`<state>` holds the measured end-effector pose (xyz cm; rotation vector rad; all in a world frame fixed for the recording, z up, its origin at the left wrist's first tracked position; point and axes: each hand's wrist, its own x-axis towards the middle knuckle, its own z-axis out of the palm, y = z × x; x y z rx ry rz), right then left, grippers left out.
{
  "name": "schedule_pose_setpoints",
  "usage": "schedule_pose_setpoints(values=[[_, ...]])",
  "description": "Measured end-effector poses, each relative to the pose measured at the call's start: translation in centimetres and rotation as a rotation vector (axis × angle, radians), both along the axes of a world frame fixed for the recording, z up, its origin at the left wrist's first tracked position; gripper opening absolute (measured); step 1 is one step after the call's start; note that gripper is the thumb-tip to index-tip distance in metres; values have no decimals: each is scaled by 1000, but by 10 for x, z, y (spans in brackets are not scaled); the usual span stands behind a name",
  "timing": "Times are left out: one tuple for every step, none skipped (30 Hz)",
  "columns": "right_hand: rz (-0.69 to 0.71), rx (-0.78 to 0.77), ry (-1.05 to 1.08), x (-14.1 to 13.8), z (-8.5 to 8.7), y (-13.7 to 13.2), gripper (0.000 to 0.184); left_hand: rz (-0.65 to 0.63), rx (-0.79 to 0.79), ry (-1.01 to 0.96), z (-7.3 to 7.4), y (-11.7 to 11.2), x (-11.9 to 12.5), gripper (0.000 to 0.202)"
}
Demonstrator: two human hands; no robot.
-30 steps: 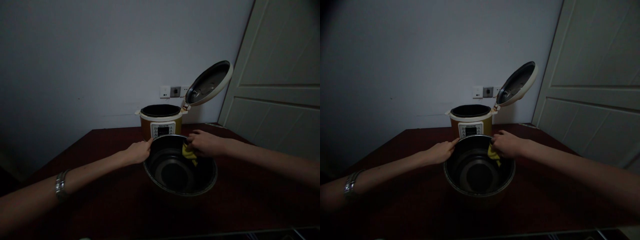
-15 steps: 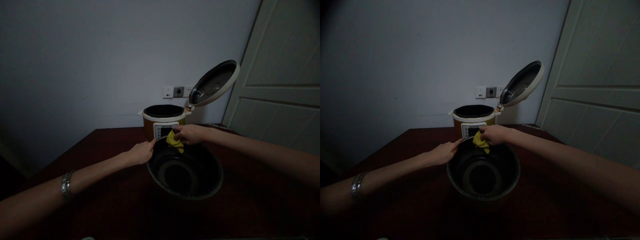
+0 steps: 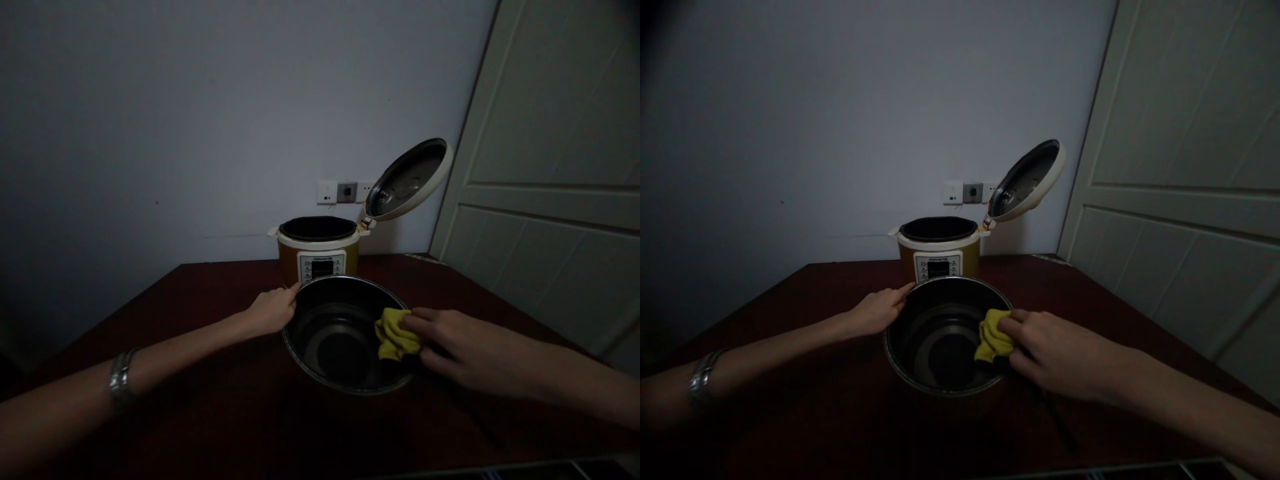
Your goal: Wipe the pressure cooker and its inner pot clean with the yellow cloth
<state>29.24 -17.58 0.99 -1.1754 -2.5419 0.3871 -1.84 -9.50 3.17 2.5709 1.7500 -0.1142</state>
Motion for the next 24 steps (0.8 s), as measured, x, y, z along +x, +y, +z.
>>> schedule_pose_setpoints(values=[[13,-6,-13,-6,3,-6,18,7,0,-14,-1,1,0,55],[34,-16,-30,-12,7,-11,17,18,1,-31,-1,1,-1,55],[61,-29,-41,-19,11,-16,16,32,2,-52,-2,1,-1,55],[91,-42,-42,-27,15,-19,15,49,1,-78,-3,1,-2,55],[125,-54,-35,-35,18,-22,15,65,-4,-109,-3,1,-2,55],[162,-62,-23,-44,20,-24,15,78,-12,-147,-5,1,-3,54],[201,-65,-9,-53,22,-24,15,88,-20,-190,-6,1,-4,54],[239,-59,9,-63,23,-24,15,92,-26,-239,-8,2,-5,53],[276,-47,28,-71,23,-22,15,90,-30,-293,-11,2,-6,52],[310,-36,44,-80,22,-19,15,81,-29,-355,-14,3,-7,51],[341,-31,57,-87,22,-15,16,70,-22,-426,-16,5,-8,49],[366,-31,66,-93,21,-10,18,60,-24,-503,-18,6,-10,47],[385,-36,71,-98,21,-5,20,59,-43,-586,-19,7,-12,46],[403,-42,73,-102,21,0,21,76,-92,-670,-20,8,-15,46],[421,-43,73,-105,21,5,22,113,-173,-752,-19,9,-19,48],[438,-33,73,-107,22,9,22,167,-272,-832,-18,8,-23,51],[455,-13,74,-110,22,13,22,227,-369,-913,-16,8,-29,51],[472,17,72,-112,22,16,22,284,-445,-995,-15,6,-35,50],[487,55,67,-114,22,19,21,326,-497,-1077,-15,3,-41,52],[501,99,58,-117,23,21,21,349,-529,-1153,-15,-1,-47,59],[510,144,48,-120,23,24,20,356,-544,-1221,-17,-7,-52,67],[517,185,36,-124,24,28,19,353,-564,-1260,-19,-13,-56,73],[520,218,26,-128,24,32,19,342,-588,-1263,-22,-20,-58,76],[522,241,17,-133,25,37,19,331,-610,-1227,-25,-28,-59,75]])
